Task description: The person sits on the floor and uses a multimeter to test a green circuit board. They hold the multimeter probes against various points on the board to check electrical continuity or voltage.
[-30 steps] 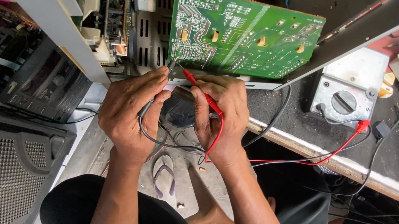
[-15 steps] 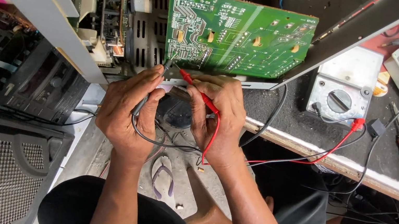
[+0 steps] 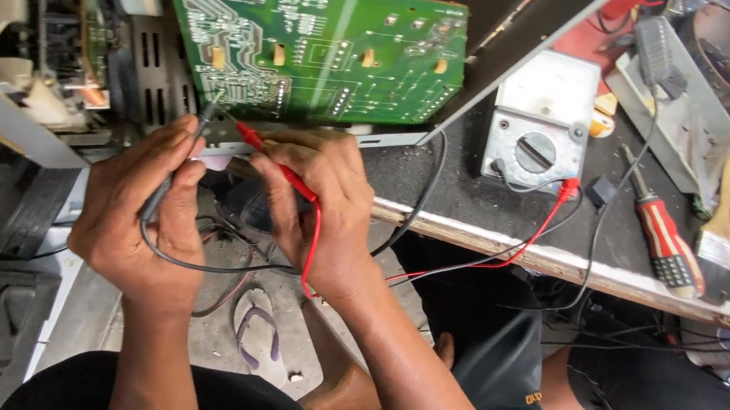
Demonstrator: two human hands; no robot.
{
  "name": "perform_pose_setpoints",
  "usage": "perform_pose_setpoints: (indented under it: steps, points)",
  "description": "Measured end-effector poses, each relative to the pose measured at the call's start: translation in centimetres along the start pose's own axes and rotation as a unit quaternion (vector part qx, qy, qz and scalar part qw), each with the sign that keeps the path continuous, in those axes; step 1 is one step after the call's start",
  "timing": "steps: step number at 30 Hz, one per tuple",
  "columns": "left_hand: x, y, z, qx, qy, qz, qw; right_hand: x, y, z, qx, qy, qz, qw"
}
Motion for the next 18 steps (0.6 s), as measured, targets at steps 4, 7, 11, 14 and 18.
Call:
perform_pose_setpoints:
  steps: [4, 7, 11, 14, 18]
  points:
    - [-0.2, -0.09, 0.27, 0.038, 0.012, -0.061, 0.997, 0.16, -0.3, -0.11, 0.076, 0.019, 0.011, 0.997]
    - [-0.29, -0.08, 0.31, 0.039, 0.005, -0.062, 0.997, 0.27, -0.35, -0.18, 0.078, 0.021, 0.007, 0.997]
    - [0.01, -0.11, 0.5, 0.035, 0.004, -0.057, 0.998, 0.14, -0.17, -0.08, 0.075, 0.014, 0.01, 0.997]
    - [0.06, -0.22, 0.45, 0.038, 0.004, -0.053, 0.998, 0.1, -0.07, -0.03, 0.072, 0.014, 0.009, 0.997]
    - [-0.19, -0.35, -0.03, 0.034, 0.005, -0.063, 0.997, -0.14, 0.41, 0.3, 0.066, 0.008, 0.002, 0.998]
Point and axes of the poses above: each hand's wrist, its own z-axis away from the middle knuckle, its own y-axis out of the palm, x = y × z, the point moved 2 cm from there along -z, towards the middle knuckle
